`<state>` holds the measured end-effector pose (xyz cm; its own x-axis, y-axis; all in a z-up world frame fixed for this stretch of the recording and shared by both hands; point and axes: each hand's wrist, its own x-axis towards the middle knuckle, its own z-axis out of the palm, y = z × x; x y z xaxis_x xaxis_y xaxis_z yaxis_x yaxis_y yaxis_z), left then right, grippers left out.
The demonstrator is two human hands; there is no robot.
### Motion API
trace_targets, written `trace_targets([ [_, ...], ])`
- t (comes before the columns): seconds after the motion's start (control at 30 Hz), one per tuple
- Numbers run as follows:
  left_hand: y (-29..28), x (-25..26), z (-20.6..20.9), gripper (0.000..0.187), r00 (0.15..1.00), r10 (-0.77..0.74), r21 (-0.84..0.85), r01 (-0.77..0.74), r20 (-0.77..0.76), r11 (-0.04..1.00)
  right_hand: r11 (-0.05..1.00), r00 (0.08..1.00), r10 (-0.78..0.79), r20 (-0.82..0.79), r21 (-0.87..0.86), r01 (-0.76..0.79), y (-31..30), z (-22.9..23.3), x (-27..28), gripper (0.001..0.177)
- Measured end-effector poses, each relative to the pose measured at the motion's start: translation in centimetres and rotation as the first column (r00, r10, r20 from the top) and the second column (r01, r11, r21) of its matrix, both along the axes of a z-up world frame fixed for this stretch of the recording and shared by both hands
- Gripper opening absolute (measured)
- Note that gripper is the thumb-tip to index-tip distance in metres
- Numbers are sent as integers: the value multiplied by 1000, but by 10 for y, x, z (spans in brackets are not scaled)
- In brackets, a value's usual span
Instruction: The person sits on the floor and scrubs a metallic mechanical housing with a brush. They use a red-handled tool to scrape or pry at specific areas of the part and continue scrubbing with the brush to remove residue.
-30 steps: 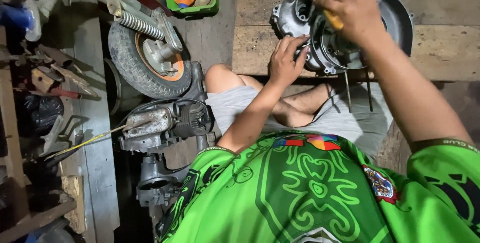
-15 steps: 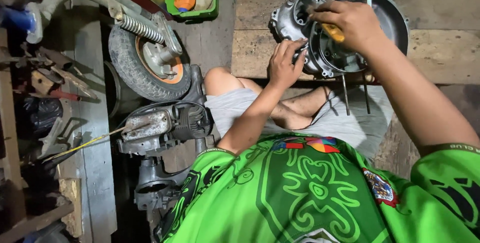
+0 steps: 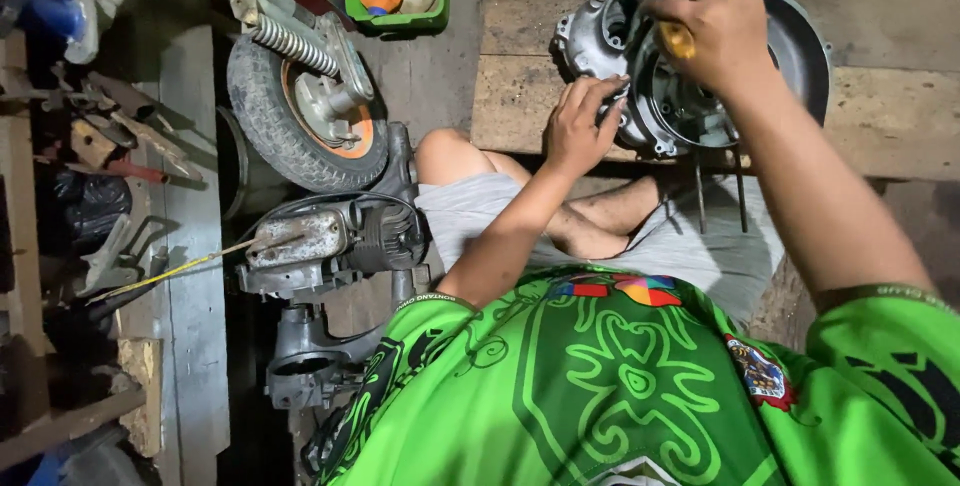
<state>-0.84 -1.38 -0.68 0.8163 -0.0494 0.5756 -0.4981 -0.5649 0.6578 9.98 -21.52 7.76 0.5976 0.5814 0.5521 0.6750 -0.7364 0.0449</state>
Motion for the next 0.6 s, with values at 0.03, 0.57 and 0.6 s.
trace_targets([
  [0.03, 1, 2, -2, 23, 1000, 5, 1, -5, 3, 1000, 1000, 1000, 5, 3, 1, -5, -2, -4, -2, 13],
  [0.57, 4, -9, 17, 25, 999, -38, -9, 38, 20, 999, 996, 996, -83, 5, 36, 83, 1, -26, -19, 30],
  [0.6, 2, -5, 22, 27, 998, -45, -7, 46, 33, 999, 988, 995, -57, -80, 136, 68, 1, -23, -21, 42],
])
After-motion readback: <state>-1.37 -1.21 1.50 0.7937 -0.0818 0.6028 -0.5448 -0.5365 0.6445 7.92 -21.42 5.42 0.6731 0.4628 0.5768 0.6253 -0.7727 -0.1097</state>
